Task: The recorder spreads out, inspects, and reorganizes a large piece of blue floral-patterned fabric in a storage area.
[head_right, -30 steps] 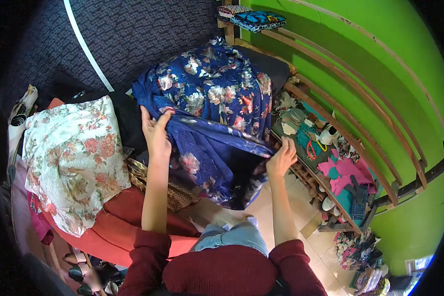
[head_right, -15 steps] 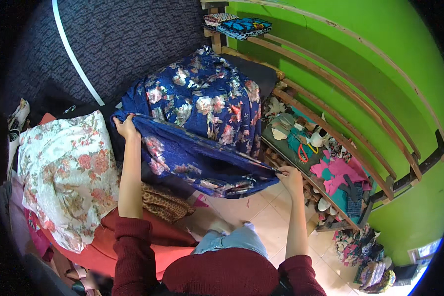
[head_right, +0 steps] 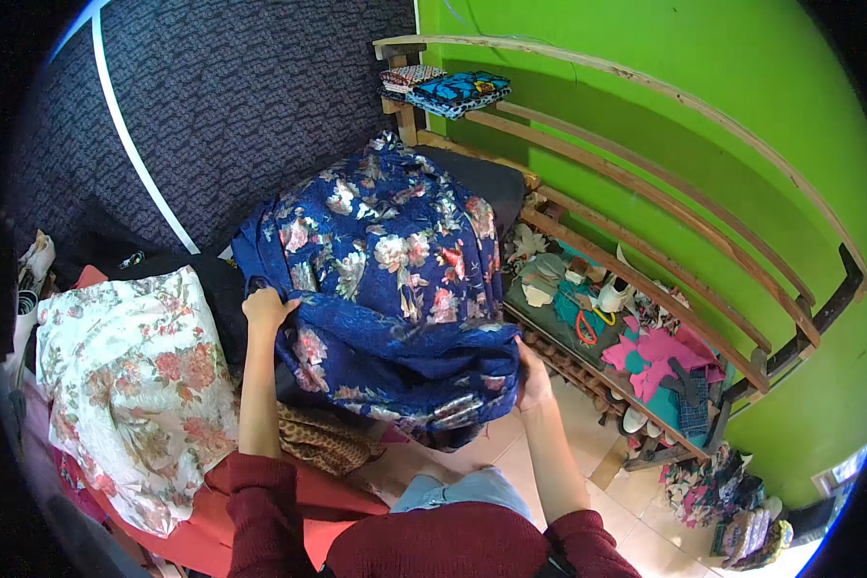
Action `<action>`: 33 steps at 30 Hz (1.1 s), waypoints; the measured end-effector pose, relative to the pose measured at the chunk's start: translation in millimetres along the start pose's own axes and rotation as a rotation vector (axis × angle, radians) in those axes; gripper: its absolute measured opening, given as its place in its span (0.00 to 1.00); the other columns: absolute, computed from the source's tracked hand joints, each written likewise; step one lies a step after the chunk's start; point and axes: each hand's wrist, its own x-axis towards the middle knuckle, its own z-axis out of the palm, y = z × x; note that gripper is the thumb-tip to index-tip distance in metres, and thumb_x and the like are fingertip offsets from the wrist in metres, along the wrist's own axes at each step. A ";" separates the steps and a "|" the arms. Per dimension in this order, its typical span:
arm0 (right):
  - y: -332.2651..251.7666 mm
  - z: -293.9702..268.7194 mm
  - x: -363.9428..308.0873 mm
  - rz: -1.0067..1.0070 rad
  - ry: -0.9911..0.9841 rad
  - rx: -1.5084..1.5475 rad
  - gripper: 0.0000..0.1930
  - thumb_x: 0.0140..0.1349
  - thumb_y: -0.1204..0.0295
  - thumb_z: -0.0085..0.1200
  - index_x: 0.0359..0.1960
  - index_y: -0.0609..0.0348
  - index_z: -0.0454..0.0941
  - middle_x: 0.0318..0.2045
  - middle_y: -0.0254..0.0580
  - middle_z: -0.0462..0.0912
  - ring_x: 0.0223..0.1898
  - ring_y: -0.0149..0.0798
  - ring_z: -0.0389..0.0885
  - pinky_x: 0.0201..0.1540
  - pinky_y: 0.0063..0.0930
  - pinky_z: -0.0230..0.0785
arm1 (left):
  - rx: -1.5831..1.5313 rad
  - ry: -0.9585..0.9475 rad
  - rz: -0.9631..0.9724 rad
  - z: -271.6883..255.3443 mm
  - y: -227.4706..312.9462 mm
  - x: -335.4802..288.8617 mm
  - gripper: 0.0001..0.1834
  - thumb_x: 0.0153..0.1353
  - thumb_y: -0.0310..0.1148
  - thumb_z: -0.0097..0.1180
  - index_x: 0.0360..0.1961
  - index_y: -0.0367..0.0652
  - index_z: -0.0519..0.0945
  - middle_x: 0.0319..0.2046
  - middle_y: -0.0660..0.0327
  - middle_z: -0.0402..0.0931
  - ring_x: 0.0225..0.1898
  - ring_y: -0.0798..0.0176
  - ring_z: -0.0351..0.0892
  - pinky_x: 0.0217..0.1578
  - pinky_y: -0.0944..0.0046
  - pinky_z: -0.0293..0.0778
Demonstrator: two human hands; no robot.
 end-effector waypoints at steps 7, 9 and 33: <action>14.5 36.8 -17.2 -0.047 -0.125 -0.204 0.23 0.64 0.60 0.42 0.54 0.64 0.63 0.49 0.46 0.73 0.49 0.39 0.73 0.53 0.34 0.65 | -1.005 -0.422 0.613 -97.8 101.4 -168.0 0.21 0.50 0.49 0.57 0.30 0.38 0.81 0.25 0.51 0.78 0.29 0.52 0.78 0.33 0.59 0.71; 24.1 58.5 -27.4 -0.066 -0.252 -0.361 0.22 0.64 0.63 0.44 0.54 0.64 0.63 0.48 0.39 0.72 0.47 0.33 0.72 0.53 0.28 0.63 | -1.293 0.057 0.754 -57.1 139.0 -196.3 0.20 0.54 0.45 0.55 0.33 0.35 0.78 0.24 0.50 0.77 0.25 0.53 0.77 0.32 0.61 0.71; 125.9 -2.6 -101.3 -0.685 -0.580 -1.277 0.17 0.37 0.71 0.65 0.34 0.55 0.77 0.31 0.38 0.70 0.35 0.43 0.68 0.37 0.34 0.60 | -1.565 0.540 -0.023 -151.1 86.3 -353.7 0.24 0.49 0.47 0.63 0.17 0.33 0.73 0.17 0.68 0.68 0.20 0.77 0.63 0.20 0.75 0.58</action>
